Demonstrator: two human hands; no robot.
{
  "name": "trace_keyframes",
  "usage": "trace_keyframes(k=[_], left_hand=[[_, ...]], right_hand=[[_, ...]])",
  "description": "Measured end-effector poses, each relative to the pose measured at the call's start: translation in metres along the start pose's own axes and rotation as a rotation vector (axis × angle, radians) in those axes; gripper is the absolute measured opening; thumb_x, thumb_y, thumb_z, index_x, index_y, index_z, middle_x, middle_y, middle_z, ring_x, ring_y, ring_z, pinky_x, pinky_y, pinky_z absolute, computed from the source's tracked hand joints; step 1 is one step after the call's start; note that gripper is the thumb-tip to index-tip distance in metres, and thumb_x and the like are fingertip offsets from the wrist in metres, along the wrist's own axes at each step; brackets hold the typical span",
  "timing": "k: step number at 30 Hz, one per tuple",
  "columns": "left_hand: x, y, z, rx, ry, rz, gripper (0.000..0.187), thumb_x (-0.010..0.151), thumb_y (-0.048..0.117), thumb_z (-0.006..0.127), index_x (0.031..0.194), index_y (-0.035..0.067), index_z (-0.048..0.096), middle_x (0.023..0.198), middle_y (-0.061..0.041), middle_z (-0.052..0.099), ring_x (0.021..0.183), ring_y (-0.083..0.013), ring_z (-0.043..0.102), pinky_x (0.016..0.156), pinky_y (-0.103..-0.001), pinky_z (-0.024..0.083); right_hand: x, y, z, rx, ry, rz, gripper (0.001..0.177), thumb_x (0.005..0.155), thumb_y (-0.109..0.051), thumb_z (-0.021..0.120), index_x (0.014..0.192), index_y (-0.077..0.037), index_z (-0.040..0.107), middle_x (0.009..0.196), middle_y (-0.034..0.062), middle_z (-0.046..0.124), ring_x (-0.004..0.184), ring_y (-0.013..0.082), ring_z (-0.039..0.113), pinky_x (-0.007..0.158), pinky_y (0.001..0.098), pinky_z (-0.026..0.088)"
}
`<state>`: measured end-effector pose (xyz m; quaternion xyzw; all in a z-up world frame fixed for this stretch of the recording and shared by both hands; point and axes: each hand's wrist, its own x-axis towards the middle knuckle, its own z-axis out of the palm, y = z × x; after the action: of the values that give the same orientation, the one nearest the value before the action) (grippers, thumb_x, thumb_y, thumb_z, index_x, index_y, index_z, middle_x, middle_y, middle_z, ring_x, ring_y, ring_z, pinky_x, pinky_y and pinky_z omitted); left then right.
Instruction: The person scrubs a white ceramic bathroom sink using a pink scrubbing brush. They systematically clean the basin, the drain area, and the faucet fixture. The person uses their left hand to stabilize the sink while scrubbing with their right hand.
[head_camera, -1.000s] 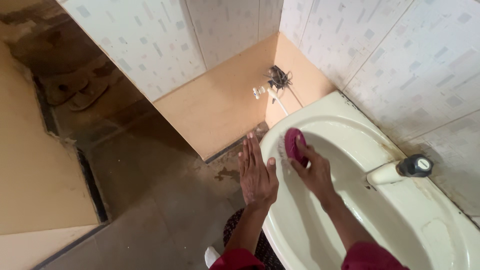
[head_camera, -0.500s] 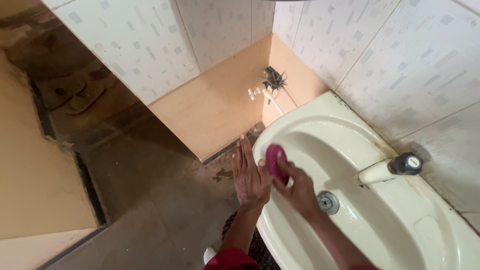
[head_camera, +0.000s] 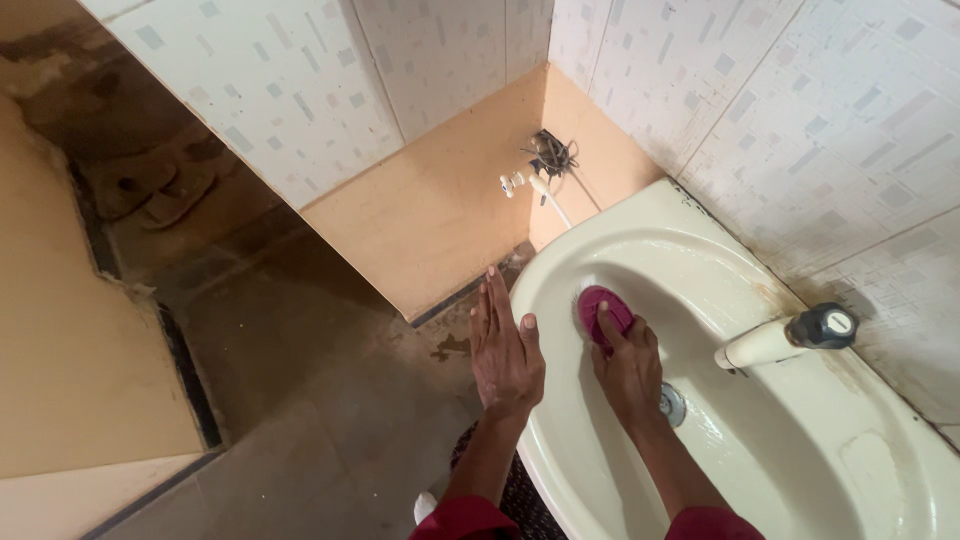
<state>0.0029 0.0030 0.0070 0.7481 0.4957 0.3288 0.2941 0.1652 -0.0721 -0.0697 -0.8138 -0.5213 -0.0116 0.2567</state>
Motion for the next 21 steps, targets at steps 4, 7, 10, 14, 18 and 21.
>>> trace_keyframes(k=[4, 7, 10, 14, 18, 21], left_hand=[[0.002, 0.000, 0.001, 0.023, -0.014, 0.000, 0.078, 0.105, 0.061, 0.009, 0.165, 0.011, 0.009, 0.170, -0.016, 0.027, 0.156, -0.0387, 0.023, 0.126, -0.053, 0.017], [0.003, -0.002, 0.003, 0.049, -0.035, -0.016, 0.080, 0.103, 0.062, 0.009, 0.166, 0.013, 0.008, 0.169, -0.015, 0.027, 0.156, -0.0371, 0.023, 0.126, -0.052, 0.016], [0.001, -0.004, 0.007, 0.066, -0.055, -0.050, 0.080, 0.103, 0.064, 0.010, 0.166, 0.014, 0.008, 0.170, -0.014, 0.025, 0.157, -0.0350, 0.021, 0.127, -0.050, 0.016], [0.006, -0.006, 0.011, 0.120, -0.098, -0.092, 0.081, 0.101, 0.064, 0.010, 0.165, 0.014, 0.004, 0.170, -0.013, 0.022, 0.157, -0.0333, 0.019, 0.126, -0.049, 0.013], [0.001, -0.009, 0.013, 0.124, -0.098, -0.072, 0.078, 0.103, 0.062, 0.011, 0.165, 0.015, 0.004, 0.171, -0.014, 0.020, 0.157, -0.0328, 0.018, 0.128, -0.048, 0.013], [0.004, -0.008, 0.012, 0.132, -0.110, -0.096, 0.077, 0.103, 0.061, 0.012, 0.165, 0.016, 0.005, 0.171, -0.013, 0.020, 0.157, -0.0320, 0.018, 0.127, -0.047, 0.013]], right_hand=[[0.023, -0.006, -0.009, 0.072, -0.258, 0.144, 0.068, 0.078, -0.026, 0.082, 0.142, -0.019, 0.061, 0.105, 0.0269, 0.071, 0.091, 0.0407, 0.072, 0.087, 0.0479, 0.060], [0.011, -0.013, -0.030, 0.164, -0.446, 0.189, 0.068, 0.076, -0.037, 0.081, 0.140, -0.024, 0.063, 0.095, 0.0243, 0.076, 0.088, 0.0376, 0.075, 0.091, 0.0456, 0.059], [-0.017, -0.001, -0.045, 0.092, -0.648, 0.231, 0.065, 0.077, -0.041, 0.076, 0.140, -0.029, 0.065, 0.093, 0.0215, 0.079, 0.087, 0.0351, 0.077, 0.092, 0.0430, 0.059], [-0.013, 0.030, -0.034, -0.032, -0.545, 0.305, 0.067, 0.076, -0.045, 0.078, 0.138, -0.024, 0.064, 0.096, 0.0199, 0.077, 0.088, 0.0359, 0.077, 0.092, 0.0448, 0.059], [0.019, 0.013, -0.003, 0.072, -0.325, 0.290, 0.061, 0.077, -0.046, 0.079, 0.130, -0.016, 0.070, 0.094, 0.0209, 0.075, 0.087, 0.0397, 0.075, 0.084, 0.0482, 0.060], [0.020, -0.002, -0.006, 0.205, -0.382, 0.274, 0.055, 0.078, -0.044, 0.076, 0.125, -0.015, 0.074, 0.090, 0.0194, 0.077, 0.085, 0.0368, 0.078, 0.085, 0.0451, 0.061]])
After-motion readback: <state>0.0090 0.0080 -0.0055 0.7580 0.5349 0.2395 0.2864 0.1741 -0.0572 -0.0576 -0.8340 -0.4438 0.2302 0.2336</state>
